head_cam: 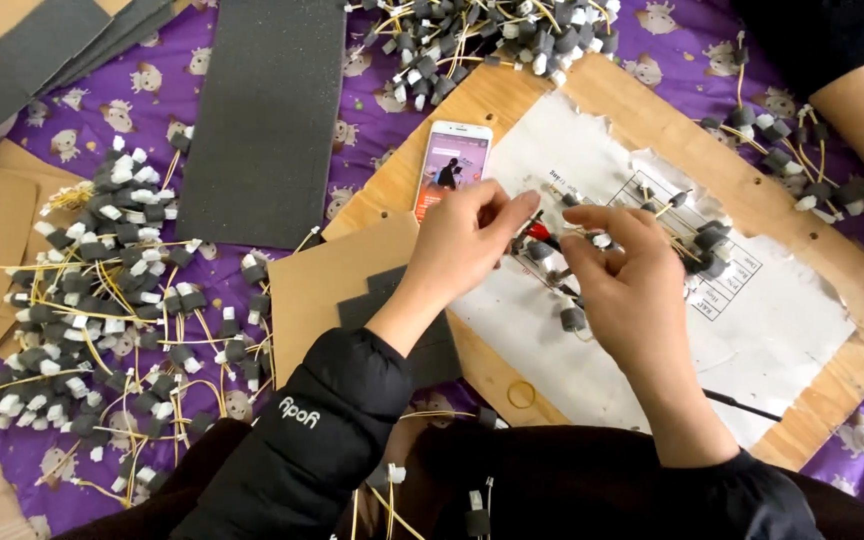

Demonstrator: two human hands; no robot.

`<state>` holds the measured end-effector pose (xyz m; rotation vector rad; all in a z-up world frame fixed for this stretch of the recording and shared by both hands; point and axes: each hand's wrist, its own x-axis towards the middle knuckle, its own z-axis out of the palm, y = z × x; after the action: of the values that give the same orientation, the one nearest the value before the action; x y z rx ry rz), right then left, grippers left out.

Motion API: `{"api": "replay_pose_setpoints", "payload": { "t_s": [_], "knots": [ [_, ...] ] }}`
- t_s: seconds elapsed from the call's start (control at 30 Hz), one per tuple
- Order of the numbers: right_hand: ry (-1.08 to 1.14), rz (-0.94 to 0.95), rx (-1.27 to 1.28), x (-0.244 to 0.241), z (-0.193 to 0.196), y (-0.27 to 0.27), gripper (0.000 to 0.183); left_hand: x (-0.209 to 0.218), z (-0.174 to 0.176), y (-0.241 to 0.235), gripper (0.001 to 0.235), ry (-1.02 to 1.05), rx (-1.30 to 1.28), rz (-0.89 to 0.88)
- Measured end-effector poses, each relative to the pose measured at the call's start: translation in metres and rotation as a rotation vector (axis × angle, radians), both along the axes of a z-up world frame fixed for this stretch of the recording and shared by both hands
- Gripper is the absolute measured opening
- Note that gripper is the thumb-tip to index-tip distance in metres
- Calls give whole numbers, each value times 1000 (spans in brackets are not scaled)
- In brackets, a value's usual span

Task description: The person assembles small electronic components by pressing foam pieces onto wires with both hands, then placing the assembled pieces on a table. The foam pieces are rotated and repositioned as needed during the assembly process.

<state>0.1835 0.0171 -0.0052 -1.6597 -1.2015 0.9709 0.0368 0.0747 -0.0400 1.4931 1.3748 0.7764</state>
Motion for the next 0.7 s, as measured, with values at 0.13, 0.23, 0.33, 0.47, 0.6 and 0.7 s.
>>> {"api": "replay_pose_setpoints", "payload": {
  "t_s": [0.13, 0.23, 0.33, 0.47, 0.6, 0.7],
  "knots": [
    [-125, 112, -171, 4, -15, -1, 29, -10, -22, -6, 35, -91, -149, 18],
    [-106, 116, -273, 3, -14, -1, 32, -47, -3, -21, 25, -72, -188, 50],
    [-168, 144, -222, 3, -13, -3, 34, -107, 23, -57, 28, 545, 40, -131],
    [-280, 211, -134, 6, -26, -6, 33, -169, -16, -110, 51, 861, 31, -313],
    [-176, 160, -307, 0, -1, -5, 25, -166, -17, -143, 69, 1079, -88, -365],
    [-94, 156, -314, 2, -5, -2, 16, -161, -25, -170, 56, 1183, 249, -159]
  ]
}}
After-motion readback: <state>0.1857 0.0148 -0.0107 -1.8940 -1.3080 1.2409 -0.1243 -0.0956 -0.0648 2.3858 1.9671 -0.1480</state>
